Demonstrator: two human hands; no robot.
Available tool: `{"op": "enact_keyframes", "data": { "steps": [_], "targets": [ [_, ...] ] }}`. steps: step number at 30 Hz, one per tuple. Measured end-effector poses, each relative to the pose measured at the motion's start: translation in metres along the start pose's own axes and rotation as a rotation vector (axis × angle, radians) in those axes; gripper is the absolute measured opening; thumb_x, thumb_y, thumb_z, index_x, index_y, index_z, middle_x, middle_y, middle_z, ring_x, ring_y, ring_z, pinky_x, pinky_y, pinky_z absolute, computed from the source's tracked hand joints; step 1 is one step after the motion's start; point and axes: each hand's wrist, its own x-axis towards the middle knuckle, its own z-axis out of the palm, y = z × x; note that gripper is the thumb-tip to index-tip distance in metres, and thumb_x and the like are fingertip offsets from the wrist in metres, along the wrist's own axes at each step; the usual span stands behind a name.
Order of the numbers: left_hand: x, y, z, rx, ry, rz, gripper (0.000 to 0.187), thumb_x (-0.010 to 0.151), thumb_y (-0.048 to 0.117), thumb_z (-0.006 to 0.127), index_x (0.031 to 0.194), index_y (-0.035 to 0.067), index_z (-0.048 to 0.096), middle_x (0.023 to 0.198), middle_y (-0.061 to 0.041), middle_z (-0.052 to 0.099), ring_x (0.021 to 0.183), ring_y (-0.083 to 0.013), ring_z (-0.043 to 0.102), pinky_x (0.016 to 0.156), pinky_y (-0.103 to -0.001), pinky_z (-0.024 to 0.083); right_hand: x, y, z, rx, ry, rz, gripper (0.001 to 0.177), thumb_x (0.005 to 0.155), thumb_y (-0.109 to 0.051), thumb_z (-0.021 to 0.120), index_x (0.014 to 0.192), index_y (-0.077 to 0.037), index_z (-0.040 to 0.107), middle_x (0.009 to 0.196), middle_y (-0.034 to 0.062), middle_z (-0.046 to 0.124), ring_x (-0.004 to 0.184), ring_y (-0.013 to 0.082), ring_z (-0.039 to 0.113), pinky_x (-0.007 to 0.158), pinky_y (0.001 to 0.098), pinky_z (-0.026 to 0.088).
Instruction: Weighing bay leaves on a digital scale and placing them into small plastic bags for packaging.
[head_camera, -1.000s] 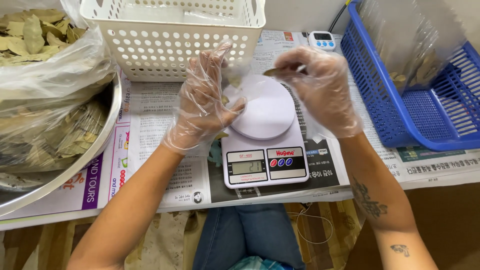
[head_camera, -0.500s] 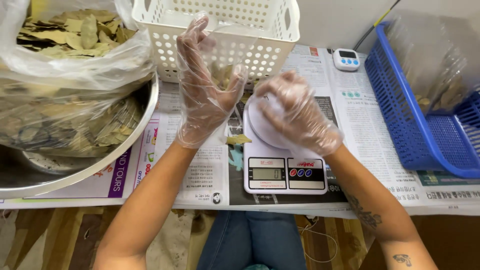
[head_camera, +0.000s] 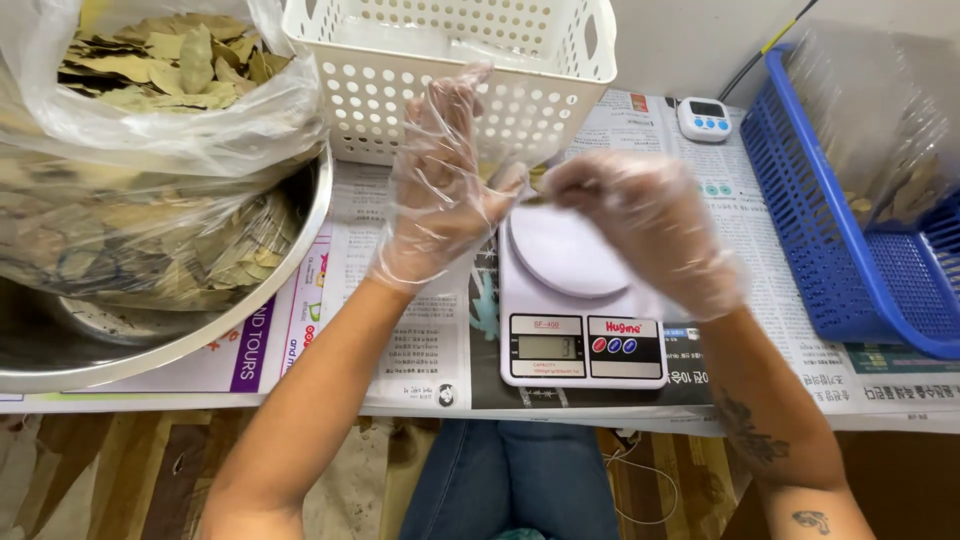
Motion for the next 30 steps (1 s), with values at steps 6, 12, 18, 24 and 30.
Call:
{"op": "enact_keyframes", "data": {
  "steps": [6, 12, 18, 24, 30],
  "targets": [
    [-0.002, 0.003, 0.012, 0.084, 0.401, 0.044, 0.103, 0.113, 0.078, 0.017, 0.156, -0.015, 0.014, 0.155, -0.044, 0.026, 0.148, -0.052, 0.029, 0.124, -0.05, 0.038, 0.008, 0.026, -0.034, 0.21, 0.288, 0.065, 0.013, 0.106, 0.02, 0.074, 0.11, 0.01, 0.067, 0.105, 0.0224, 0.072, 0.093, 0.0267, 0.073, 0.087, 0.0308, 0.064],
    [-0.002, 0.002, -0.017, -0.067, -0.03, 0.127, 0.101, 0.121, 0.078, 0.017, 0.158, -0.013, -0.002, 0.167, -0.032, -0.003, 0.158, -0.0389, -0.002, 0.132, -0.045, 0.001, 0.023, 0.015, -0.018, 0.389, 0.178, 0.162, 0.034, 0.095, -0.004, 0.081, 0.122, -0.007, 0.059, 0.101, 0.0106, 0.072, 0.088, 0.0175, 0.072, 0.087, 0.0272, 0.062],
    [0.005, -0.01, -0.006, -0.401, 0.778, -0.037, 0.112, 0.113, 0.058, 0.064, 0.161, -0.005, -0.015, 0.169, -0.015, 0.036, 0.146, -0.0181, 0.059, 0.136, -0.023, 0.04, 0.024, 0.029, 0.013, 0.13, 0.256, 0.095, 0.013, 0.101, 0.014, 0.059, 0.1, 0.002, 0.065, 0.087, 0.0151, 0.072, 0.067, 0.021, 0.067, 0.057, 0.0278, 0.059],
    [0.013, -0.007, 0.044, -0.32, 0.726, -0.167, 0.12, 0.115, 0.059, 0.085, 0.161, -0.005, -0.005, 0.172, -0.021, 0.019, 0.162, -0.0256, 0.05, 0.141, -0.039, 0.009, 0.037, 0.029, 0.076, -0.35, -0.241, 0.276, 0.026, 0.111, -0.027, 0.055, 0.093, -0.01, 0.059, 0.06, 0.0025, 0.057, 0.047, 0.0203, 0.053, 0.043, 0.0358, 0.047],
    [0.01, -0.01, 0.021, -0.501, 0.718, -0.178, 0.124, 0.109, 0.062, 0.089, 0.166, 0.002, -0.002, 0.176, -0.017, 0.011, 0.153, -0.0169, 0.07, 0.145, -0.046, 0.024, 0.054, 0.021, 0.091, 0.577, -0.016, 0.517, 0.044, 0.102, -0.036, 0.033, 0.117, -0.009, 0.065, 0.111, 0.0084, 0.07, 0.105, 0.0188, 0.065, 0.101, 0.0359, 0.051]
  ]
}}
